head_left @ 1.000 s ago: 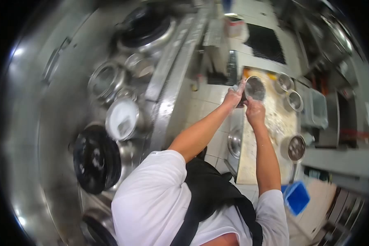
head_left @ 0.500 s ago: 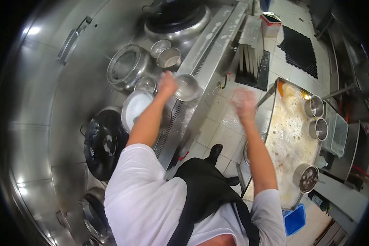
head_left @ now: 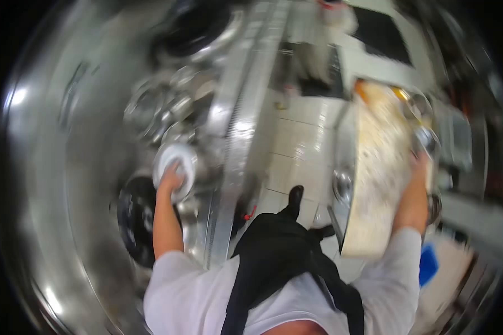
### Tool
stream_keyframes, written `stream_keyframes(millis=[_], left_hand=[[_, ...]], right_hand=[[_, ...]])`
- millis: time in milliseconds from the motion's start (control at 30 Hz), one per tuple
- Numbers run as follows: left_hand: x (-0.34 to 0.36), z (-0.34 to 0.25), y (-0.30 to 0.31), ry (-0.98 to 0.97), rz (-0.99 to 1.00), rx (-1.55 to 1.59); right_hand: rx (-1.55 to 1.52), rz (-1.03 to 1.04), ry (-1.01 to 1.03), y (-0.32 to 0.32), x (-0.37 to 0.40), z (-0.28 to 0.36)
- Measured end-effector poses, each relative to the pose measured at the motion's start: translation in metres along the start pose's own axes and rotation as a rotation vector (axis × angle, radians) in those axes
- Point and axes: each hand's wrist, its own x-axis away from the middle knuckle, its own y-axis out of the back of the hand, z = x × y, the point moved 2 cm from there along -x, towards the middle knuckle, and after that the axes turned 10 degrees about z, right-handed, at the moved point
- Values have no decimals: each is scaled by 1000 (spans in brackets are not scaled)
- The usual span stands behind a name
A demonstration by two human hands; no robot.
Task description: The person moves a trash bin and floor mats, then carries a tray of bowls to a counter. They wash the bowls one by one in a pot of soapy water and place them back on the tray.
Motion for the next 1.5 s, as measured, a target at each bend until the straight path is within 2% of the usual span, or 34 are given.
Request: stream_keyframes(millis=[33, 67, 100, 133, 167, 200, 233, 333, 400, 433, 467, 500, 533, 567, 600, 633, 667, 733, 767, 833, 867, 933, 967, 1033, 1067, 1133, 1167, 1233, 1267, 1300, 1367, 1400, 1433, 1500], left_hand=[[-15, 13, -18, 9, 24, 37], [-46, 52, -50, 33, 42, -60], [-59, 57, -55, -42, 62, -94], [-67, 67, -57, 101, 69, 131], [-72, 79, -60, 262, 74, 366], [-72, 80, -61, 437, 78, 608], [-69, 71, -54, 417, 79, 607], [-10, 33, 10, 66, -166, 1699], [32, -5, 54, -126, 55, 1811], [48, -43, 70, -163, 11, 1772], [58, -89, 79, -198, -33, 1736], [60, -125, 82, -308, 97, 1651], [70, -180, 82, -433, 222, 1569], [60, -215, 72, -580, 316, 1319], [77, -285, 58, -869, 416, 1162], [88, -346, 42, -867, 418, 805], [110, -410, 23, -1013, 512, 612], [117, -500, -61, -1341, 371, 390], [108, -531, -125, -1441, 202, 251], [123, -582, -203, -1316, 193, -9], [116, -585, -212, -1331, 203, -1], [96, -584, -229, -1696, -258, -630], [58, -594, -240, -1994, -401, -323], [77, -613, -218, -1788, -332, -798], [88, -614, -238, -1784, -336, -797], [103, -617, -280, -1343, -2, 335], [98, -617, -274, -1335, 4, 333], [91, -603, -257, -1199, 571, 133], [84, -599, -230, -1638, 25, -544], [76, -601, -228, -1631, 16, -539], [60, -602, -230, -1696, -280, -611], [58, -604, -264, -1517, -251, -369], [80, -606, -260, -1511, -253, -366], [119, -601, -246, -1368, 159, 33]], right_hand=[[31, -73, -36, -33, 19, -27], [362, 426, -344, -23, 10, -3], [-540, 142, -661, -34, 9, 8], [-1447, -251, -831, -50, 15, 24], [-1597, -260, -939, -36, 15, 57], [-1684, -251, -929, -16, 19, 91], [-1772, -234, -908, 4, 25, 122], [-1915, -266, -926, 24, 43, 167], [-1852, -110, -942, 28, 54, 184], [-1862, -114, -938, 35, 61, 192], [-1697, -33, -943, 47, 68, 200], [-1527, 45, -945, 56, 77, 205], [-1527, 42, -943, 58, 88, 209], [-1415, 60, -943, 57, 97, 210], [-1302, 79, -942, 56, 105, 209], [-1295, 84, -942, 58, 110, 209], [-1132, 67, -898, 61, 114, 211], [-955, 55, -857, 68, 124, 208], [-847, 88, -841, 72, 126, 204], [-632, 141, -813, 82, 125, 192], [-431, 311, -731, 109, 125, 197], [-301, 310, -661, 115, 132, 188], [-190, 320, -571, 115, 139, 190], [-156, 337, -615, 118, 136, 195], [-154, 338, -639, 120, 134, 200], [-210, 320, -731, 119, 124, 206], [-214, 329, -732, 116, 121, 203], [-138, 331, -580, 109, 123, 200], [-133, 431, -571, 125, 112, 214], [-129, 431, -560, 124, 107, 216], [-89, 451, -549, 123, 96, 217], [-85, 449, -538, 122, 91, 218], [-54, 440, -532, 121, 91, 219], [-22, 451, -532, 116, 96, 218]])
